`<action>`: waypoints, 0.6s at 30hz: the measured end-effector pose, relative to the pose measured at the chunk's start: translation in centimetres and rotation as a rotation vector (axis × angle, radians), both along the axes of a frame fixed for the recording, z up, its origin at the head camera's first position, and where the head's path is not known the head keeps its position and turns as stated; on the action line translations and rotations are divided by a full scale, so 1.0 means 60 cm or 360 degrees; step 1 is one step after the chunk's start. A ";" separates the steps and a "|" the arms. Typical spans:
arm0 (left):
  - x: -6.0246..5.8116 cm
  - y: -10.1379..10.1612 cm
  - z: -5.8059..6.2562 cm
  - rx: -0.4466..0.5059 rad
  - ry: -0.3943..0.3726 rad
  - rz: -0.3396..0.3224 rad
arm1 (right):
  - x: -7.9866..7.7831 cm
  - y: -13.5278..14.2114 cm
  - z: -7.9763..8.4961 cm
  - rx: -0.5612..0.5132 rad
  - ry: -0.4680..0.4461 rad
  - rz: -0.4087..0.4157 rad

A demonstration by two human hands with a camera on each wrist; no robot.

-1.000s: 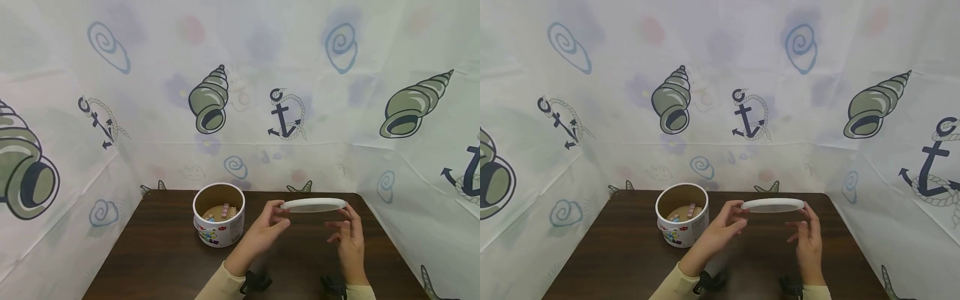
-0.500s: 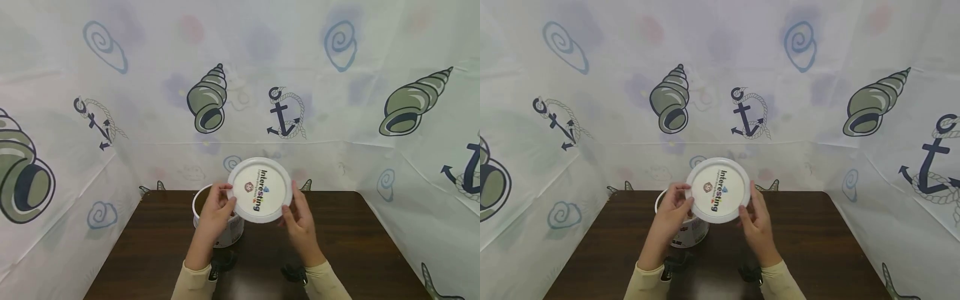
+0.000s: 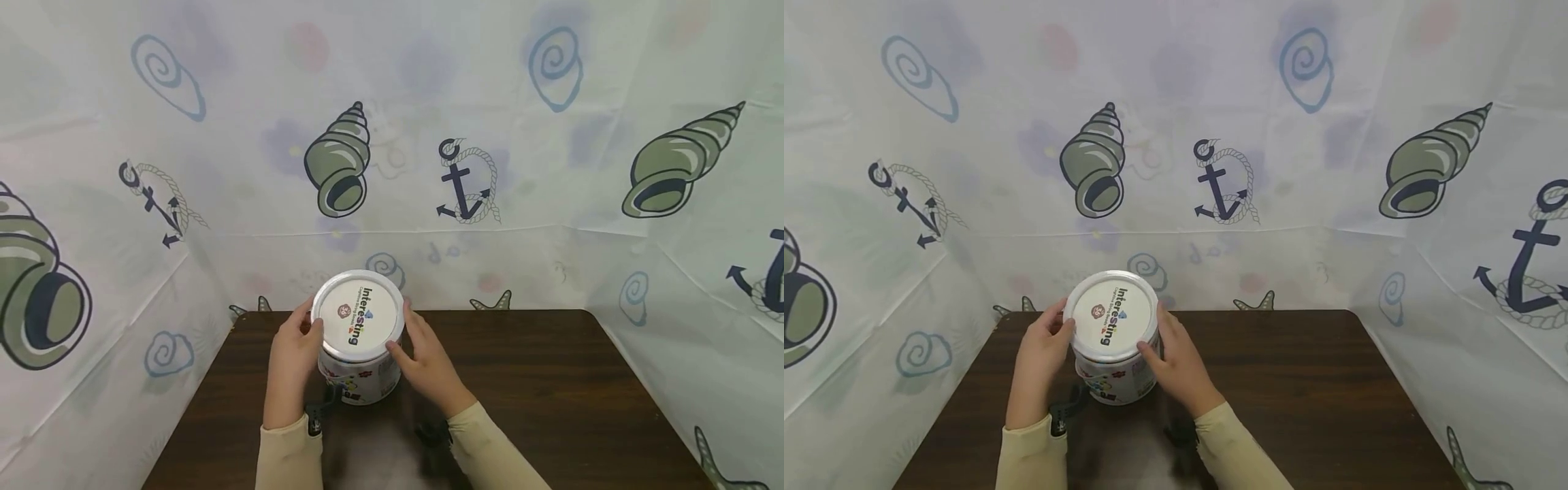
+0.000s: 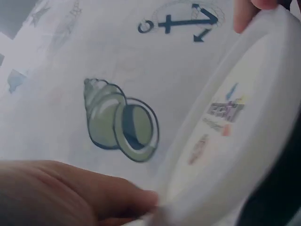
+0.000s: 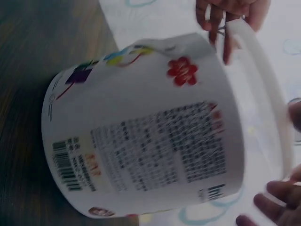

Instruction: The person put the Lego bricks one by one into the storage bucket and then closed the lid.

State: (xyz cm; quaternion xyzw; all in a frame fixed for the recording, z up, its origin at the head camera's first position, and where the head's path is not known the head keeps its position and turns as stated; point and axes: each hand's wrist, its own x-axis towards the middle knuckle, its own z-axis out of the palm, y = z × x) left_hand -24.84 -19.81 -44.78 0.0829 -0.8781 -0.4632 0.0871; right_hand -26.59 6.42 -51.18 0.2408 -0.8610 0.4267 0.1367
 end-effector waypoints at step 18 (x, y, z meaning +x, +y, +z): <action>-0.050 -0.018 -0.060 -0.0531 -0.0269 -0.0390 | -0.022 -0.012 -0.013 0.0543 -0.0184 -0.0241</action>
